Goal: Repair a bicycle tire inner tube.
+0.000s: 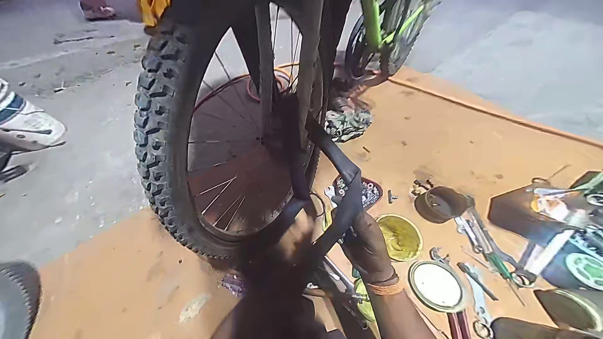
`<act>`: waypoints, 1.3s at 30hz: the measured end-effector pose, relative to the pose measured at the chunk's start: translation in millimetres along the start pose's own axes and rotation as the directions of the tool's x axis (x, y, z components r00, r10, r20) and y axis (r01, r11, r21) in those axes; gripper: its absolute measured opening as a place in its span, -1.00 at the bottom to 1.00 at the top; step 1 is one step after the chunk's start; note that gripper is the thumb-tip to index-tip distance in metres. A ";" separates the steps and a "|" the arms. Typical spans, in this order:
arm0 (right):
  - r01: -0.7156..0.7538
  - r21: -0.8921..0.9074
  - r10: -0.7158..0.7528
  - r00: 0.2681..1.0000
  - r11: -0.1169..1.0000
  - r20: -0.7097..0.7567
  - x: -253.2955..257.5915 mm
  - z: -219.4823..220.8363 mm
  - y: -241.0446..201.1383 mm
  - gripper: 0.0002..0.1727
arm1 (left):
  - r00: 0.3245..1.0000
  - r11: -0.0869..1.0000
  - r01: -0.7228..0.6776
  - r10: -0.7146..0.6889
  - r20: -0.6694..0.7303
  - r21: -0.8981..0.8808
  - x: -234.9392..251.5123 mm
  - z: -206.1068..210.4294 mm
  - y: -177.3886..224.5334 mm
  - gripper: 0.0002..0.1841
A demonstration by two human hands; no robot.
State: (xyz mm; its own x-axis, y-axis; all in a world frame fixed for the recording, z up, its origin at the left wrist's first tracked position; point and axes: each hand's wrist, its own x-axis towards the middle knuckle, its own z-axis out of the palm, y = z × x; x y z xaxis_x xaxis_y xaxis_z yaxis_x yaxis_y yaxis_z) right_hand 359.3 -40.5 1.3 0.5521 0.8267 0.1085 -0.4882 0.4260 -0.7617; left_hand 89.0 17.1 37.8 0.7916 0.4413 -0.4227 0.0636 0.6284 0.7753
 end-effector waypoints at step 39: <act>-0.435 -0.225 0.469 0.873 0.872 0.132 -9.7 78.4 51.2 -0.90 | 0.970 0.912 -0.100 0.178 -0.165 0.397 -5.7 -13.2 15.8 -0.58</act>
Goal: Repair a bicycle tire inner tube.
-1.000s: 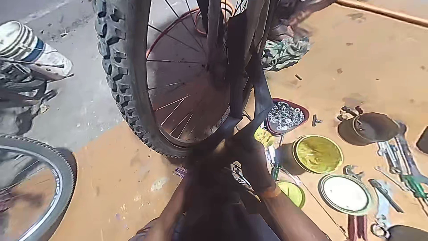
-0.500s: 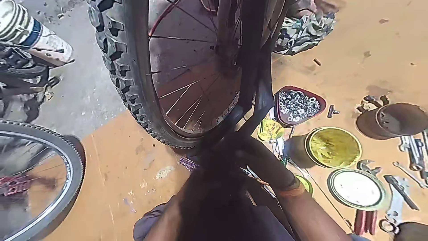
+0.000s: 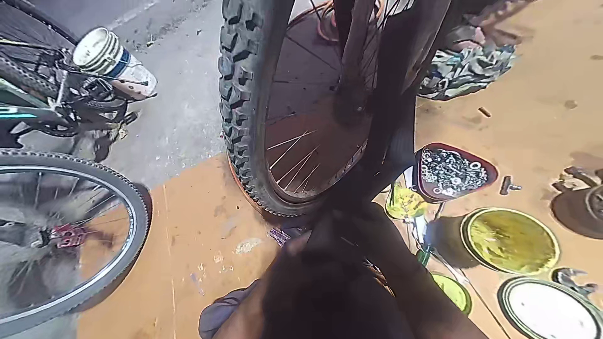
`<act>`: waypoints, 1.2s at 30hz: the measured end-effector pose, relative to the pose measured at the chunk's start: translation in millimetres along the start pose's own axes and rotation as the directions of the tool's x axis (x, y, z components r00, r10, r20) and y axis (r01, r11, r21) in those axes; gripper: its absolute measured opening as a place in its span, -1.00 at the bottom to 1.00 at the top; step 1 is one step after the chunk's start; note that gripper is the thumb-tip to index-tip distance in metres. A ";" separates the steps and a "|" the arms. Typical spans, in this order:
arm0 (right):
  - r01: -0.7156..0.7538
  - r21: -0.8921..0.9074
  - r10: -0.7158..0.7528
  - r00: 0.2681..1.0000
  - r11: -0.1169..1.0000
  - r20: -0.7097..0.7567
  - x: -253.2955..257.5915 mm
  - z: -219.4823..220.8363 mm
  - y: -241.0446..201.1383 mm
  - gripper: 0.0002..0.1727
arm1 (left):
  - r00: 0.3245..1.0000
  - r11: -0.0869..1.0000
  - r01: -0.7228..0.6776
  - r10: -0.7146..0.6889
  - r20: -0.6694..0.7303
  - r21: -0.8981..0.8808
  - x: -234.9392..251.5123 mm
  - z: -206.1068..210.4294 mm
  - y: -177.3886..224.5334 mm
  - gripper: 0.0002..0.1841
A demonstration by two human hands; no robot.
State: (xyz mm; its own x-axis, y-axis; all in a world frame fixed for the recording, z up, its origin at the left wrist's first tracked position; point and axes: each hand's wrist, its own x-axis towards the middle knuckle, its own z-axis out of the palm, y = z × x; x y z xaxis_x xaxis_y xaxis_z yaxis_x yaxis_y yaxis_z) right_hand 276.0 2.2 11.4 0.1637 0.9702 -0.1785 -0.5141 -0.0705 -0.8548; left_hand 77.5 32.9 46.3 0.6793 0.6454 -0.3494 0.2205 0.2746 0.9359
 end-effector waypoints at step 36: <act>0.126 -0.173 -0.121 0.992 0.977 0.039 -9.3 -5.8 3.7 -0.72 | 0.990 0.949 -0.137 0.138 -0.014 -0.284 3.0 -12.7 -2.8 -0.36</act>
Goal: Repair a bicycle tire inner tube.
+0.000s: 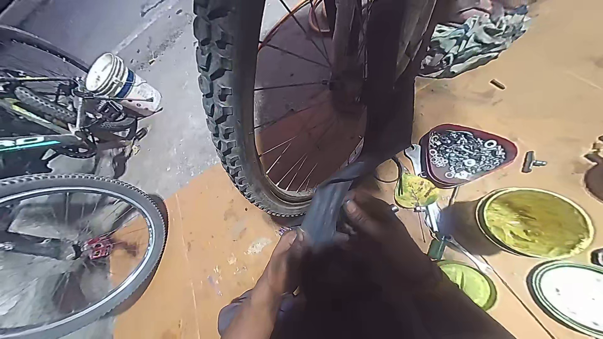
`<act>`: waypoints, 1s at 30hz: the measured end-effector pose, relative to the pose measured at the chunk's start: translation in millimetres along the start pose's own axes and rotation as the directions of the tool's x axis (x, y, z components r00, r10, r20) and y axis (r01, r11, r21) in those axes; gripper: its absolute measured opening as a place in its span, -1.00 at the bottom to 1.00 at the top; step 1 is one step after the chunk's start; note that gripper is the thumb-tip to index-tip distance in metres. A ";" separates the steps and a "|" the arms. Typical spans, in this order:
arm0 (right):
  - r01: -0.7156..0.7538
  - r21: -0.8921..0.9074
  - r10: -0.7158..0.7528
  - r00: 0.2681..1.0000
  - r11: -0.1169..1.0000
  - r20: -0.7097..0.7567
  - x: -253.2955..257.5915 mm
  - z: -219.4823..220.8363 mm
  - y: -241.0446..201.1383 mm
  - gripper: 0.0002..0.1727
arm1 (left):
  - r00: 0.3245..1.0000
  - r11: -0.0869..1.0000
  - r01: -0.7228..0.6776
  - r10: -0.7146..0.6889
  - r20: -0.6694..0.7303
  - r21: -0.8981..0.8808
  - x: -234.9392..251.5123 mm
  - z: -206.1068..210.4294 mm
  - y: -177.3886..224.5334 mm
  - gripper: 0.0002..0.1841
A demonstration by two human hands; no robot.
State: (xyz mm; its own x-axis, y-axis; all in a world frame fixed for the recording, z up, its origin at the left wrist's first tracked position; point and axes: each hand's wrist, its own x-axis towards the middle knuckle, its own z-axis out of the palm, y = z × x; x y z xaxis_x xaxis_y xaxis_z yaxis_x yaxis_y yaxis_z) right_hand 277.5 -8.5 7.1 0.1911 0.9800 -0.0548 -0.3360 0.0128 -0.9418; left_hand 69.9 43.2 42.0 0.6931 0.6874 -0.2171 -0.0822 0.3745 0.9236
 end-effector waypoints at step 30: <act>-0.160 -0.772 0.023 0.982 0.615 -0.186 -54.1 -77.7 70.7 -0.63 | 0.970 0.933 0.117 -0.033 -0.242 0.341 5.6 5.2 9.6 -0.52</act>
State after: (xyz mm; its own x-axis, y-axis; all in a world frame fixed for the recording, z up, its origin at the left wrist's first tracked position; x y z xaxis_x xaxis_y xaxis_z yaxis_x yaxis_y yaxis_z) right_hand 315.1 -76.0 -82.4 0.3517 0.9260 -0.1369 0.4746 -0.3025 -0.8266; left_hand 76.7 47.4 51.3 0.5012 0.8050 -0.3175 0.2490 0.2172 0.9438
